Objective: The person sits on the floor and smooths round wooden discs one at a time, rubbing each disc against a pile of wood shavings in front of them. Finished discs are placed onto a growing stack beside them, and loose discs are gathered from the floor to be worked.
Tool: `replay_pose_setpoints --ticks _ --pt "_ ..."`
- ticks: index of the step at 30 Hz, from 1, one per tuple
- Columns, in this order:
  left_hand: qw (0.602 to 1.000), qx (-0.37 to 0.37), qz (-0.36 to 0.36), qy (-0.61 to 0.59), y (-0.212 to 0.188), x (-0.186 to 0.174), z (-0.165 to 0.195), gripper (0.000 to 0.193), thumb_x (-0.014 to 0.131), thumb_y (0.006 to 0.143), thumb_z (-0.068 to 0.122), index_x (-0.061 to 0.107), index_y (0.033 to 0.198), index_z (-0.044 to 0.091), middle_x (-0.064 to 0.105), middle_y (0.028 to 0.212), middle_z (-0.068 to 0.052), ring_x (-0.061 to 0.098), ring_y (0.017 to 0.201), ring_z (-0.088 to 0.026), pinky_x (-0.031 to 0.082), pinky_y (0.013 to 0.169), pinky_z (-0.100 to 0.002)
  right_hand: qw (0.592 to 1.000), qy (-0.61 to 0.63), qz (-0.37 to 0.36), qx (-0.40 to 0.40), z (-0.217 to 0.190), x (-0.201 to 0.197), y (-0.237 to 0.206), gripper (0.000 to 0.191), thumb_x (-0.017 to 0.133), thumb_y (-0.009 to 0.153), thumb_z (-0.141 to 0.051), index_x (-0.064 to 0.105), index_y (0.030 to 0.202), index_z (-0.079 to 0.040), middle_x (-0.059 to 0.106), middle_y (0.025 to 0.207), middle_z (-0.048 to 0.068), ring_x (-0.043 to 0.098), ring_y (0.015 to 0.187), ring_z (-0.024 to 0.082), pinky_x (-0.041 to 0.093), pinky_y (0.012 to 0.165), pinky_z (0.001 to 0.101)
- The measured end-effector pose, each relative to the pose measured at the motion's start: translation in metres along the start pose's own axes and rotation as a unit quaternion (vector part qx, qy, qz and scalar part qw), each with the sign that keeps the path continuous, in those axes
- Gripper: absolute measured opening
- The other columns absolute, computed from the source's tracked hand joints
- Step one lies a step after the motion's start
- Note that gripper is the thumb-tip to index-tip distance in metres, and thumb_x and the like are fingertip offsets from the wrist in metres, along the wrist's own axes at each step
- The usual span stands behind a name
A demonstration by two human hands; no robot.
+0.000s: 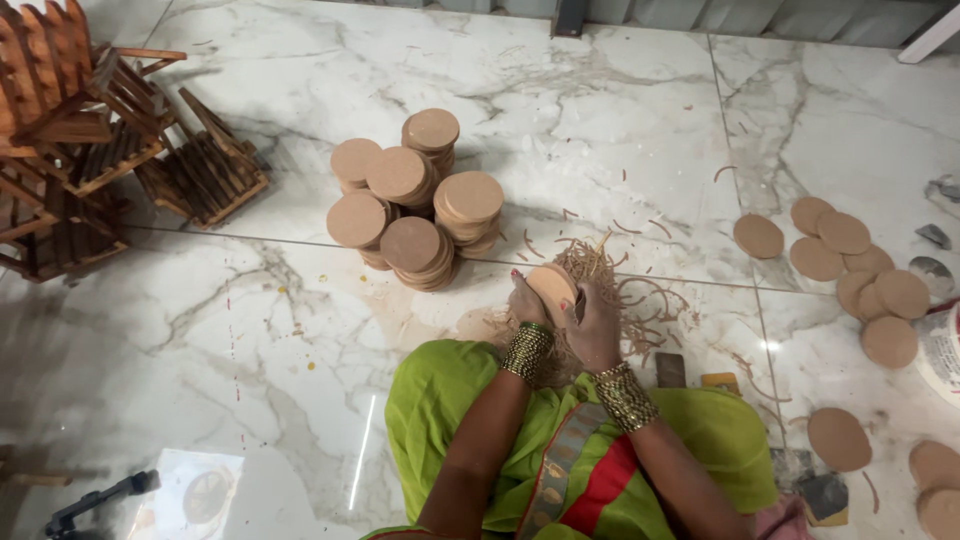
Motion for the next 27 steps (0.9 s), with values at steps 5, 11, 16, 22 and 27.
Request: replay_pose_setpoints --ticks 5,11,16,22,27 --pt "0.986 0.049 0.006 0.159 0.002 0.007 0.002 0.064 0.04 0.108 0.044 0.072 0.083 -0.005 0.074 0.072 -0.016 0.075 0.064 -0.029 0.06 0.053 -0.037 0.995 -0.036 0.08 -0.044 -0.028 -0.015 0.011 0.027 0.061 0.102 -0.029 0.059 0.118 -0.007 0.07 0.096 0.01 0.07 0.079 0.024 0.056 0.065 0.0352" --pt "0.942 0.225 -0.074 0.239 -0.014 0.015 0.008 0.059 0.041 0.108 0.029 0.066 0.068 -0.006 0.061 0.057 -0.015 0.059 0.05 -0.027 0.046 0.047 -0.04 0.971 -0.205 -0.118 0.042 -0.025 0.002 0.037 0.05 0.052 0.1 -0.052 0.061 0.117 -0.006 0.071 0.094 0.012 0.07 0.08 0.026 0.058 0.07 0.0409" --pt "0.918 0.341 -0.099 0.176 -0.027 0.014 0.018 0.052 0.04 0.107 0.023 0.062 0.07 -0.006 0.057 0.056 -0.018 0.056 0.051 -0.026 0.044 0.055 -0.046 0.903 0.235 -0.317 0.169 0.003 0.008 0.06 0.062 0.041 0.104 -0.063 0.065 0.117 -0.007 0.068 0.092 0.007 0.067 0.075 0.019 0.056 0.068 0.0355" --pt "0.898 0.211 -0.112 0.37 -0.013 0.024 0.007 0.058 0.043 0.105 0.036 0.064 0.068 -0.004 0.06 0.056 -0.01 0.058 0.047 -0.026 0.045 0.041 -0.041 0.99 -0.093 -0.109 0.013 -0.033 -0.008 0.034 0.048 0.041 0.103 -0.056 0.062 0.109 -0.013 0.067 0.077 0.001 0.063 0.059 0.02 0.05 0.051 0.0333" --pt "0.959 0.228 -0.074 0.152 -0.015 0.011 0.007 0.056 0.031 0.108 0.033 0.062 0.073 0.003 0.062 0.058 -0.006 0.062 0.049 -0.019 0.05 0.042 -0.033 0.997 -0.024 -0.025 -0.071 -0.038 -0.012 0.037 0.044 0.047 0.103 -0.052 0.064 0.105 -0.011 0.066 0.081 -0.001 0.062 0.066 0.014 0.047 0.056 0.028"
Point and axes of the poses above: each hand's wrist, its own y-axis towards the middle knuckle, its own x-axis out of the palm, z = x × y, the point moved 5 cm from there along y, towards the middle knuckle
